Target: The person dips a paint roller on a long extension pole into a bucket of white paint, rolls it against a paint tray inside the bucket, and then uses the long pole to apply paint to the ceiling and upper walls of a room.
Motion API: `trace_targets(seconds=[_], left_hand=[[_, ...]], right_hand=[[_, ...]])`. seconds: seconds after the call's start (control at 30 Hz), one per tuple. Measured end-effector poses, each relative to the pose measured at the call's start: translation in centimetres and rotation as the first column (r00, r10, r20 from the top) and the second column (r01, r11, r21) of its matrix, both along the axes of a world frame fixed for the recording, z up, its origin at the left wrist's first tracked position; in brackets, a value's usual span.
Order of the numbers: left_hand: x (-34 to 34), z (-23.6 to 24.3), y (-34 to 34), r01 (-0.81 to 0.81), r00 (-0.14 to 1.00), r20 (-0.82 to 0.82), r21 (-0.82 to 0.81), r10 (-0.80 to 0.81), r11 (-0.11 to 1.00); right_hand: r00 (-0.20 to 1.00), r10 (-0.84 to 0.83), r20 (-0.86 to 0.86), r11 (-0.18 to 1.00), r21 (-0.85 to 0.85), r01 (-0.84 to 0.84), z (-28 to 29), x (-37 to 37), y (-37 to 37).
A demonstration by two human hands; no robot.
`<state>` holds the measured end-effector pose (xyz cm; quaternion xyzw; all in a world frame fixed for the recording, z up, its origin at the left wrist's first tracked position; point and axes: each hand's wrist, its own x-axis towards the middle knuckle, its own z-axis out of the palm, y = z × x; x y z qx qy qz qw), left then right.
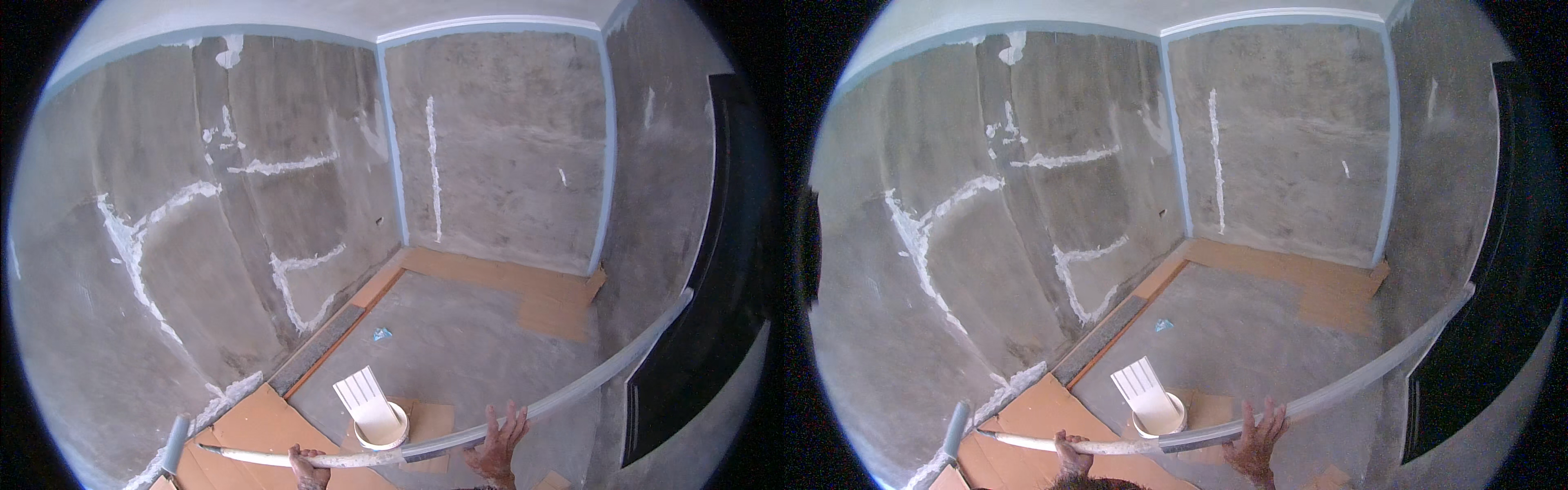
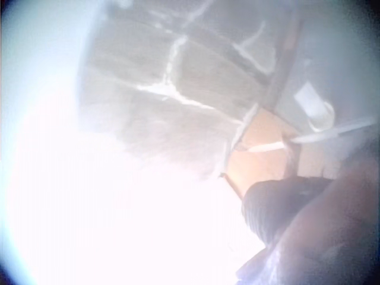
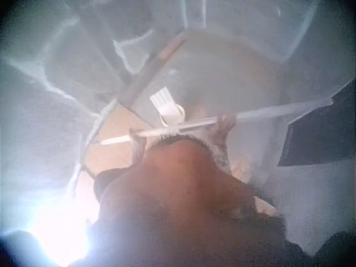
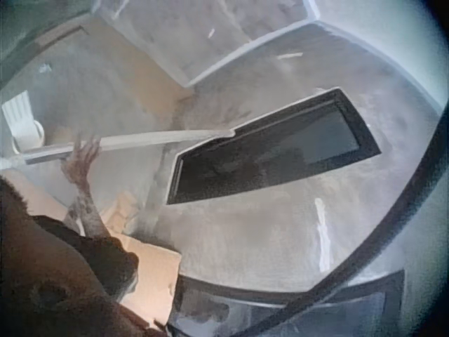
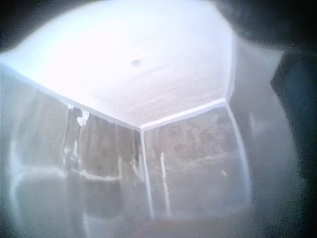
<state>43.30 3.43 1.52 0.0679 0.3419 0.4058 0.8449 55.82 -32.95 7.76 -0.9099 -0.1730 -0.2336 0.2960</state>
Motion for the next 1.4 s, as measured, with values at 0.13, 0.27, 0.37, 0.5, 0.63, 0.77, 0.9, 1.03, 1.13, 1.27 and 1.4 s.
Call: trace_targets(seconds=[0.13, 0.27, 0.37, 0.5, 0.63, 0.77, 0.9, 1.03, 1.13, 1.27, 1.4], left_hand=[[1.5, -5.3, -1.5, -0.002, 0.999, -0.038, 0.026, 0.003, 1.000], [1.7, -10.7, 1.0, 0.006, 0.997, -0.079, -0.132, -0.017, 0.991], [5.0, -10.3, 1.4, 0.107, 0.994, -0.018, -0.046, -0.108, 0.993], [3.6, -10.3, -3.2, 0.138, 0.990, 0.007, -0.035, -0.138, 0.990], [6.3, -6.4, -6.7, 0.160, 0.985, -0.065, 0.008, -0.159, 0.987], [8.9, -5.3, -7.6, 0.130, 0.982, -0.121, -0.124, -0.146, 0.984], [11.0, -7.1, -7.7, 0.046, 0.997, 0.066, -0.280, -0.029, 0.959], [12.3, -8.1, -8.1, 0.030, 0.997, 0.072, -0.334, -0.006, 0.942], [12.5, -3.3, -7.7, 0.049, 0.997, 0.077, -0.402, -0.020, 0.914], [12.3, 0.4, -7.6, 0.067, 0.997, 0.072, -0.481, -0.037, 0.874], [12.2, 2.6, -7.7, 0.070, 0.994, 0.109, -0.463, -0.022, 0.884]], right_hand=[[0.990, 0.137, 0.024, 0.988, -0.083, -0.134, 2.0, 4.4, -3.8], [0.949, 0.314, -0.033, 0.949, 0.002, -0.314, 6.1, 6.3, -6.0], [0.931, 0.362, 0.033, 0.928, 0.083, -0.364, 6.1, 8.4, -6.5], [0.943, 0.334, -0.017, 0.939, 0.098, -0.331, 4.4, 11.3, -4.8], [0.991, 0.098, 0.089, 0.991, 0.088, -0.106, 3.7, 13.3, -3.3], [0.939, -0.276, 0.205, 0.951, 0.203, 0.235, 3.2, 14.6, -1.9], [0.875, -0.410, 0.258, 0.883, 0.352, 0.310, 3.5, 15.2, -1.2], [0.896, -0.365, 0.252, 0.855, 0.472, 0.215, 5.7, 15.6, -0.2], [0.889, -0.388, 0.244, 0.817, 0.538, 0.209, 9.5, 15.4, 1.5], [0.914, -0.170, 0.367, 0.759, 0.641, -0.117, 14.9, 16.3, 3.3], [0.881, 0.215, 0.421, 0.584, 0.668, -0.462, 20.3, 15.0, 6.7]])
